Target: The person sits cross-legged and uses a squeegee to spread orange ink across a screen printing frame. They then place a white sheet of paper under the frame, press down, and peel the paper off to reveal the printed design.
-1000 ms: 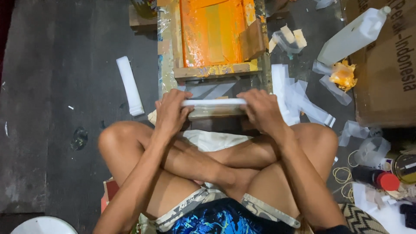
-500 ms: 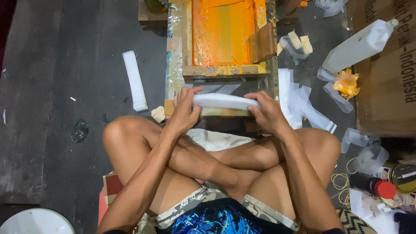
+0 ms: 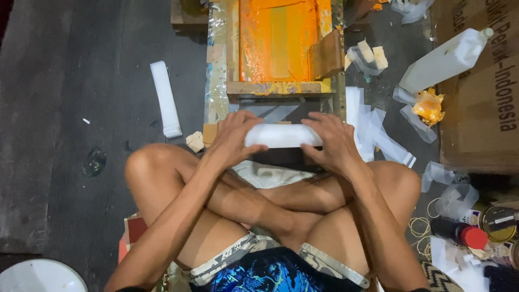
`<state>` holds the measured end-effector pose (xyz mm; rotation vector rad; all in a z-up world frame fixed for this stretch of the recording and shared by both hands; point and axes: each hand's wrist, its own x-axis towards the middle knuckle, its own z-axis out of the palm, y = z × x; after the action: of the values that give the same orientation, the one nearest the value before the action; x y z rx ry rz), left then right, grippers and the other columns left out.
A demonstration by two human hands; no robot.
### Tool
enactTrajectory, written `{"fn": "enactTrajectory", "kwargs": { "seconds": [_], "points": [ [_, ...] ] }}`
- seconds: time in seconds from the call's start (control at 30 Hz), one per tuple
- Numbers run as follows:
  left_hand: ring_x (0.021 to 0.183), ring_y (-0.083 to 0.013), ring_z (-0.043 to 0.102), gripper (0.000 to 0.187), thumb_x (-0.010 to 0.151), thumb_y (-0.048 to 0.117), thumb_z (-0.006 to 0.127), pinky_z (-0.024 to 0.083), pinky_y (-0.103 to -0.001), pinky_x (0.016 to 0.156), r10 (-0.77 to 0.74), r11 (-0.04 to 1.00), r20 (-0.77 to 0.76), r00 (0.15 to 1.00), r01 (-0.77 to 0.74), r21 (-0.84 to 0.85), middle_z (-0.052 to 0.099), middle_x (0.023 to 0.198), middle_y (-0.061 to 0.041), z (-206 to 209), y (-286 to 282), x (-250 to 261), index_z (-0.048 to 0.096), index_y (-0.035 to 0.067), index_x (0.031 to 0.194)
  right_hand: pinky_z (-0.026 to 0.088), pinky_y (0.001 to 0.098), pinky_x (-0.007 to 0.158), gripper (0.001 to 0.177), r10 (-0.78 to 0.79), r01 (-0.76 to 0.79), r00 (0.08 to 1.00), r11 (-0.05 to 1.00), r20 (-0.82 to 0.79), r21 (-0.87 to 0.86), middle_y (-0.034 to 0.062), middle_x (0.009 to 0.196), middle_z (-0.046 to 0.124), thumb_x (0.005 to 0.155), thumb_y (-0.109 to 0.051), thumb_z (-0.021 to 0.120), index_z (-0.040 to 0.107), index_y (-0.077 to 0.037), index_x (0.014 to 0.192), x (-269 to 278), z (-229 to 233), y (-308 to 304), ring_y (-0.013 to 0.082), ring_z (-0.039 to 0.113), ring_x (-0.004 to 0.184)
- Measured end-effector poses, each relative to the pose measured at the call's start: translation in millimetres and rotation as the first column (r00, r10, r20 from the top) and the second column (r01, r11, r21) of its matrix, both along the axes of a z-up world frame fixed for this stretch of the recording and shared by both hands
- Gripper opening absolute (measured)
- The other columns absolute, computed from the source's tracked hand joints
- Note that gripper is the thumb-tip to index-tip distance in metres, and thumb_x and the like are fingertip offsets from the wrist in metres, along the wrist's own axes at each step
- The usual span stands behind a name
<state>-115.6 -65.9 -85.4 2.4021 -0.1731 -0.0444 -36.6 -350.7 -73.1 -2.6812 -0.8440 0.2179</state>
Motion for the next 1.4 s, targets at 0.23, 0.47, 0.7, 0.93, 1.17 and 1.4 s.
{"fn": "enactTrajectory", "kwargs": {
  "seconds": [0.23, 0.47, 0.7, 0.93, 1.17, 1.4],
  "points": [
    [0.112, -0.0271, 0.051, 0.047, 0.086, 0.025, 0.08, 0.033, -0.047, 0.1, 0.002, 0.992, 0.033, 0.999, -0.006, 0.124, 0.059, 0.114, -0.003, -22, -1, -1, 0.062, 0.023, 0.13, 0.03, 0.0541, 0.107, 0.063, 0.127, -0.127, 0.992, 0.991, -0.001, -0.035, -0.0063, 0.14, 0.059, 0.085, -0.033, 0.072, 0.055, -0.036, 0.146, 3, -30, -9, 0.026, 0.047, 0.134],
    [0.115, -0.0336, 0.058, 0.04, 0.096, 0.046, 0.068, 0.044, -0.056, 0.092, 0.208, 0.961, 0.074, 0.975, -0.218, 0.172, 0.064, 0.119, -0.007, -9, 88, -2, 0.067, 0.021, 0.127, 0.031, 0.0533, 0.112, 0.062, 0.24, -0.284, 0.948, 0.934, 0.208, 0.216, 0.0112, 0.139, 0.058, 0.089, -0.041, 0.075, 0.059, -0.014, 0.143, -2, 13, 81, 0.0372, 0.046, 0.136],
    [0.147, -0.0376, 0.044, 0.084, 0.094, 0.07, 0.033, 0.032, -0.054, 0.121, 0.425, 0.745, -0.743, 0.517, -0.666, -0.038, 0.055, 0.151, -0.02, 7, 174, -59, 0.065, 0.005, 0.137, 0.048, 0.0478, 0.105, 0.036, 0.486, -0.382, 0.874, 0.692, -0.004, 0.613, 0.0163, 0.124, 0.066, 0.104, -0.018, 0.058, 0.061, -0.008, 0.138, -43, -19, 236, 0.0395, 0.063, 0.12],
    [0.14, -0.0408, 0.05, 0.091, 0.089, 0.065, 0.039, 0.042, -0.053, 0.116, 0.339, 0.93, -0.744, 0.576, -0.326, 0.171, 0.055, 0.147, -0.027, 62, 145, -57, 0.056, -0.005, 0.144, 0.048, 0.055, 0.102, 0.034, 0.442, -0.266, 0.83, 0.85, -0.34, 0.454, 0.0188, 0.121, 0.068, 0.105, -0.025, 0.049, 0.058, -0.015, 0.136, -87, -8, 261, 0.0405, 0.063, 0.118],
    [0.099, -0.0431, 0.074, 0.038, 0.091, 0.028, 0.058, 0.061, -0.059, 0.076, 0.488, 0.848, -0.585, 0.648, -0.192, 0.494, 0.075, 0.106, -0.022, -9, 127, -25, 0.076, 0.002, 0.112, 0.051, 0.0564, 0.101, 0.045, 0.538, -0.431, 0.829, 0.789, -0.154, 0.438, 0.0234, 0.142, 0.058, 0.108, -0.029, 0.046, 0.049, -0.009, 0.148, -112, -19, 201, 0.0456, 0.055, 0.127],
    [0.089, -0.0353, 0.071, 0.042, 0.095, 0.043, 0.053, 0.054, -0.052, 0.072, 0.437, 0.685, 0.11, 0.893, -0.41, 0.602, 0.074, 0.085, -0.012, -19, 108, -86, 0.078, 0.01, 0.088, 0.055, 0.047, 0.097, 0.034, 0.492, -0.38, 0.856, 0.805, -0.156, 0.456, 0.01, 0.133, 0.068, 0.106, -0.025, 0.051, 0.065, -0.012, 0.133, -110, 3, 163, 0.0346, 0.065, 0.12]
  ]
}}
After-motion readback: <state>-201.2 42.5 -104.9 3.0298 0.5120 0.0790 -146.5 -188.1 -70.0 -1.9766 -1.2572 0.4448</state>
